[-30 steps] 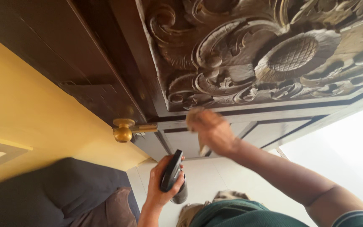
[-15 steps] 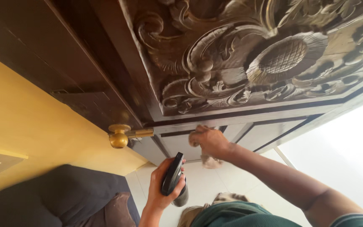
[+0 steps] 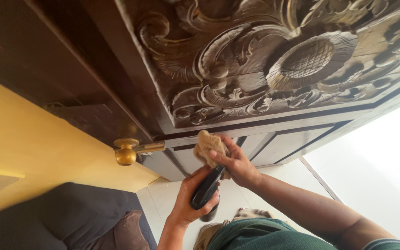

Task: The person cleans a dark brown wooden door with ornate carvings. They hold a spray bottle in the left hand and wipe the door surface with a cloth in the right hand, moving systematically across the carved panels and edges.

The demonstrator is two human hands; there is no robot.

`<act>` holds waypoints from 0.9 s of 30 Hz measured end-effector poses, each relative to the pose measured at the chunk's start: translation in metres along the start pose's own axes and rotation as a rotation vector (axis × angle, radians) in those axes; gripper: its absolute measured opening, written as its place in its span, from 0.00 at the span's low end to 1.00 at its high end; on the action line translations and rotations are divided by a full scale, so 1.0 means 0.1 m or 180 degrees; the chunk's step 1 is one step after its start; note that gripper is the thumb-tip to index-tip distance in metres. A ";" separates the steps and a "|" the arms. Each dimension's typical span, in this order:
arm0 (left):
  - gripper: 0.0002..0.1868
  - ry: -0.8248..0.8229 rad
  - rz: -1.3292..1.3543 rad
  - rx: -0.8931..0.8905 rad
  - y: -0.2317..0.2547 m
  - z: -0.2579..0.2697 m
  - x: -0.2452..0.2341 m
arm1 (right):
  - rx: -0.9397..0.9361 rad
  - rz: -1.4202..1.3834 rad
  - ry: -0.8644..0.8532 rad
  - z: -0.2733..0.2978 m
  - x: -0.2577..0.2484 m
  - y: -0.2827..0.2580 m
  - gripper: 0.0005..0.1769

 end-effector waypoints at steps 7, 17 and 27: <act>0.22 -0.0301 -0.0331 0.0479 0.12 -0.09 0.14 | 0.0810 0.1045 -0.0092 0.10 -0.07 -0.34 0.36; 0.19 -0.0113 -0.0276 0.0084 0.01 -0.10 0.11 | -0.4339 0.4695 0.0081 0.09 0.85 -1.72 0.21; 0.26 0.0017 -0.0213 -0.0029 0.07 0.07 0.14 | -0.2603 0.5475 0.0362 0.11 0.24 -1.16 0.27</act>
Point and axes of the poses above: each hand's wrist, its own z-axis away from the middle knuckle, its own x-axis out of the palm, y = z × x, the point moved 6 cm from there along -z, towards the middle knuckle, and after that the axes turned 13 degrees about -z, right-handed, at the moved point
